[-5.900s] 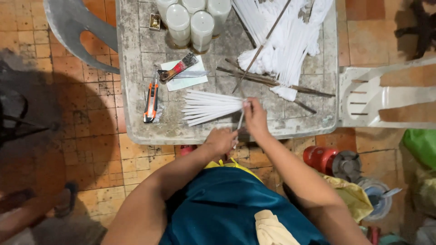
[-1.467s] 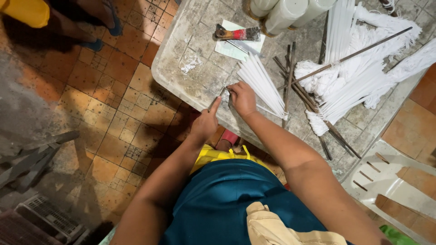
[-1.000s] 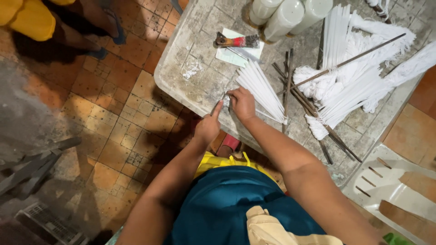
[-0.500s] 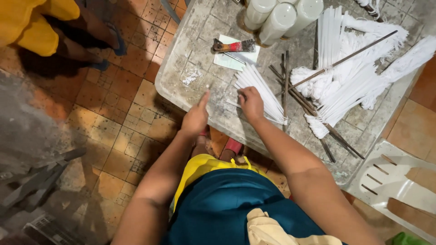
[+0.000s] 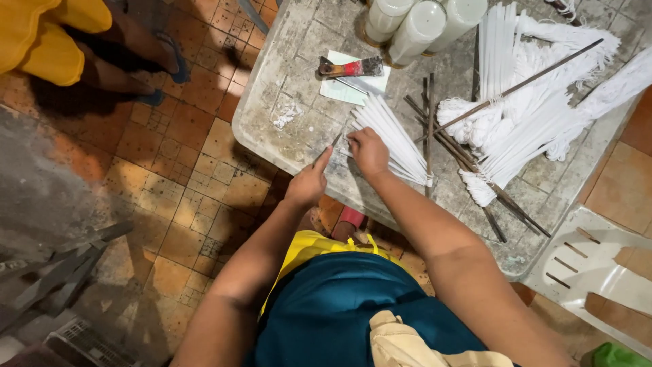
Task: The person uses a small utility blade to separate bundles of thin white candles that are joined together.
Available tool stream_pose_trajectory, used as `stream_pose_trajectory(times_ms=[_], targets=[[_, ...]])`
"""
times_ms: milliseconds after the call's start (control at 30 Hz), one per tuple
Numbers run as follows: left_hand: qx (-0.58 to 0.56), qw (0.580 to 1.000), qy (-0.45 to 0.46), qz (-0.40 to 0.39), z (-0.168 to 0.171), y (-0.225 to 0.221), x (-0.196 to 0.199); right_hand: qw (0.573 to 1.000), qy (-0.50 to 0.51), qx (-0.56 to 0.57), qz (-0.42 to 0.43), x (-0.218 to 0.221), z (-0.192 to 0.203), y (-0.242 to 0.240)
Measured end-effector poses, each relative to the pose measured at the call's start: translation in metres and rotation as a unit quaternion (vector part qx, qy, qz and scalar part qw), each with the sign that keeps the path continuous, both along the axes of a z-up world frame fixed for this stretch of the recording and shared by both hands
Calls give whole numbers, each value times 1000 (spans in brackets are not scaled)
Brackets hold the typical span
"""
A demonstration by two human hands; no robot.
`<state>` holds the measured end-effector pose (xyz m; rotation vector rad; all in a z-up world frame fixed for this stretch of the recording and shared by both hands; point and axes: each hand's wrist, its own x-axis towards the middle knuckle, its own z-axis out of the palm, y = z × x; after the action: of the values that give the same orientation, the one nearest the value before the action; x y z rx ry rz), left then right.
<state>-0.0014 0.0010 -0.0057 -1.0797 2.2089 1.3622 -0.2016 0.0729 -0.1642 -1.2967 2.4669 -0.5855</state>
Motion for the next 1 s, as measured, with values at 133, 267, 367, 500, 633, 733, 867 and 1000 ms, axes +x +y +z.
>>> stream_pose_trajectory(times_ms=[133,267,367,500,633,733,867,1000], targets=[[-21,999,-10,-27,-6,2,-4,1000,-10,-9,12,-1,-1,-2],[-43,998,-22,-37,-14,5,-5,1000,-10,-14,17,-2,-1,-2],[-69,996,-31,-54,-20,8,-7,1000,-7,-19,22,-1,7,-2],[-108,991,-49,-59,-31,16,-10,1000,-10,-18,20,1,11,-2],[-126,990,-43,-55,-39,20,-11,1000,-9,-12,22,2,13,-3],[-123,990,-45,-56,-38,19,-11,999,-8,-15,28,0,11,-2],[-131,989,-35,-55,-39,19,-11,999,0,-18,32,1,14,-2],[-115,992,-29,-51,-37,17,-14,999,-3,-25,33,0,12,-3]])
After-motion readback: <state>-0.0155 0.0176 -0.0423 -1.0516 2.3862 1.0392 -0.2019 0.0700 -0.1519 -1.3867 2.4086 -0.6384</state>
